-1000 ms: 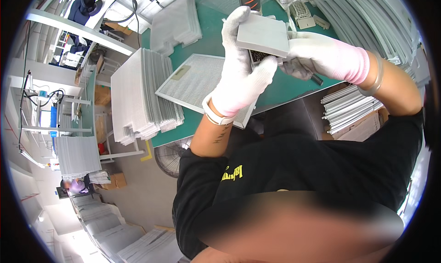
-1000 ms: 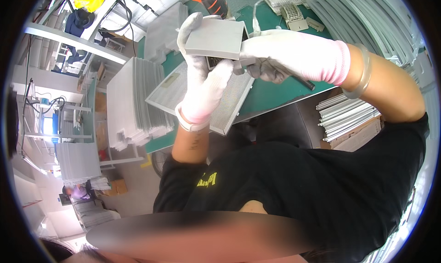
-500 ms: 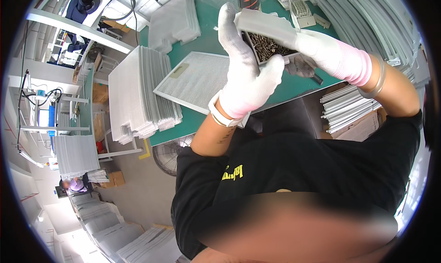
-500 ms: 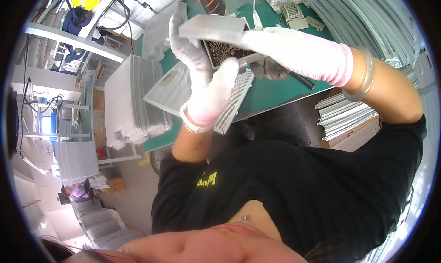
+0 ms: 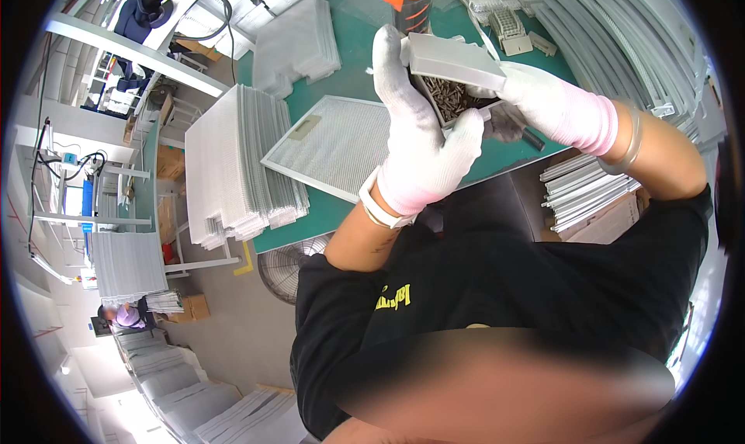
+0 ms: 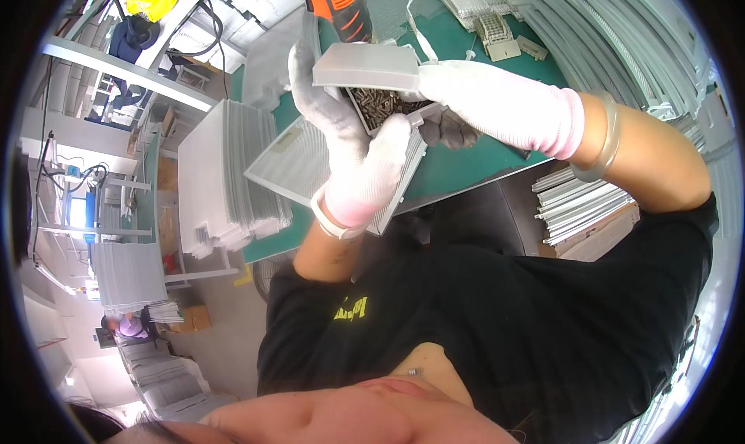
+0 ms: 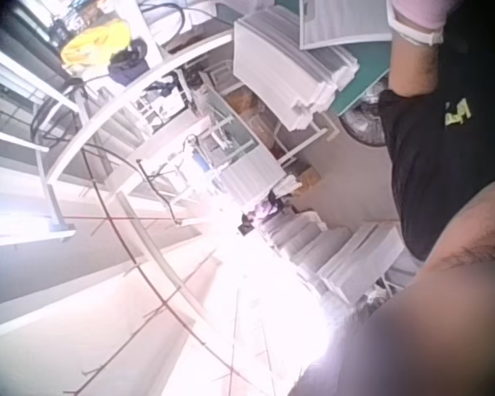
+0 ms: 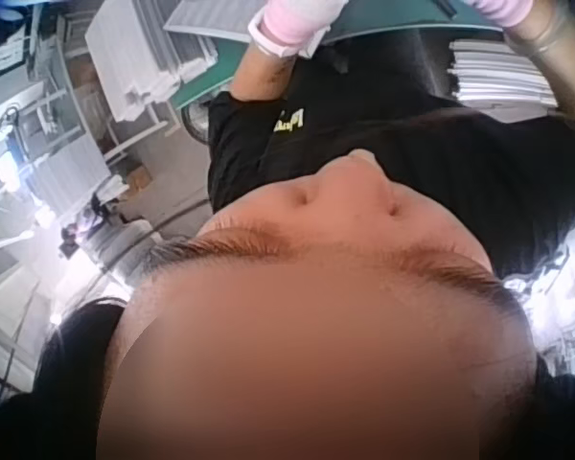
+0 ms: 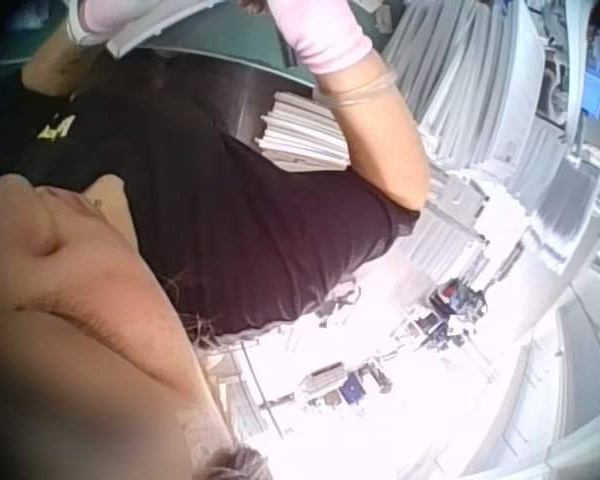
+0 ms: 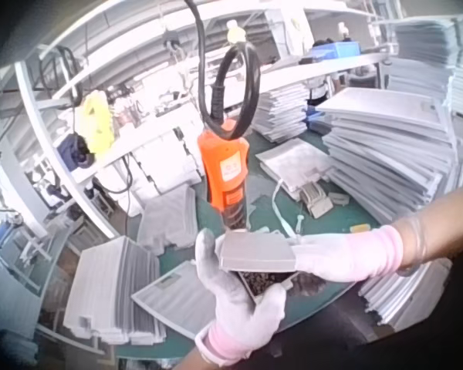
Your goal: Assembling air filters by fitting mesh sheets into plastic frames and using an electric drill.
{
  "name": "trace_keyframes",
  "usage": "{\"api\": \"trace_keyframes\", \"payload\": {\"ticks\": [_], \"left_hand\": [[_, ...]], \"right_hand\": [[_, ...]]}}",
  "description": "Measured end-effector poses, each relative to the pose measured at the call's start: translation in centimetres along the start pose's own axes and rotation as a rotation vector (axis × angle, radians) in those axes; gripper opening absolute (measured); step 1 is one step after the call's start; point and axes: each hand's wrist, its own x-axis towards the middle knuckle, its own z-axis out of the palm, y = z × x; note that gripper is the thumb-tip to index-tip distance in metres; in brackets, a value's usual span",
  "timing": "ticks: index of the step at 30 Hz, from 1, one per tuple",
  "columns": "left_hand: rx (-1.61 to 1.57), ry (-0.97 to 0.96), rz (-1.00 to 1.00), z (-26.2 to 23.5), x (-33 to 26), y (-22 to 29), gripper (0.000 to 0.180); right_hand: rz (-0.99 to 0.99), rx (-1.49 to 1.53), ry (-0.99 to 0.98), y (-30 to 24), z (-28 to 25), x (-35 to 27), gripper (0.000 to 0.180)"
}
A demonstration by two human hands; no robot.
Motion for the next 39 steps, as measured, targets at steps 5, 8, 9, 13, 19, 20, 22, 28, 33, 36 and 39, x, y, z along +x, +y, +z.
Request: {"api": "trace_keyframes", "payload": {"ticks": [5,8,9,13,19,20,22,28,33,36,39], "left_hand": [[0.018,0.0,-0.006,-0.2,-0.2,-0.2,0.107],[0.177,-0.039,0.1,-0.5,0.1,-0.2,0.108],[0.13,-0.045,0.087,-0.4,0.0,-0.3,0.107],[-0.065,-0.042,0.06,-0.3,-0.3,-0.9,0.108],[0.027,0.041,-0.059,0.2,-0.6,-0.8,0.107],[0.026,0.039,-0.058,0.4,-0.7,-0.8,0.107],[0.21,0.072,0.009,0.6,-0.8,-0.9,0.104],[0.299,0.08,0.1,0.3,-0.9,-1.0,0.104],[0.296,0.088,0.181,0.2,-1.0,-1.3,0.102],[0.227,0.106,0.138,0.3,-1.4,-1.4,0.102],[0.208,0.112,0.143,0.1,-1.5,-1.7,0.102]], "right_hand": [[-0.015,-0.152,-0.016,-1.3,0.4,0.2,0.047],[0.043,-0.193,-0.022,-1.5,0.5,0.4,0.047],[0.071,-0.239,-0.048,-1.5,0.4,0.4,0.047],[-0.063,-0.113,-0.061,-0.1,0.3,0.1,0.047],[-0.031,-0.028,-0.077,0.5,0.1,0.0,0.046],[-0.042,-0.104,-0.029,0.1,0.5,-0.1,0.047],[-0.054,-0.18,0.019,-0.4,0.8,-0.2,0.048],[0.055,-0.081,0.03,0.0,1.4,0.1,0.045],[-0.021,0.094,-0.042,1.3,1.1,0.3,0.05],[0.061,0.087,-0.13,1.7,0.5,1.0,0.049],[0.059,0.07,-0.118,1.3,0.7,0.9,0.049]]}}
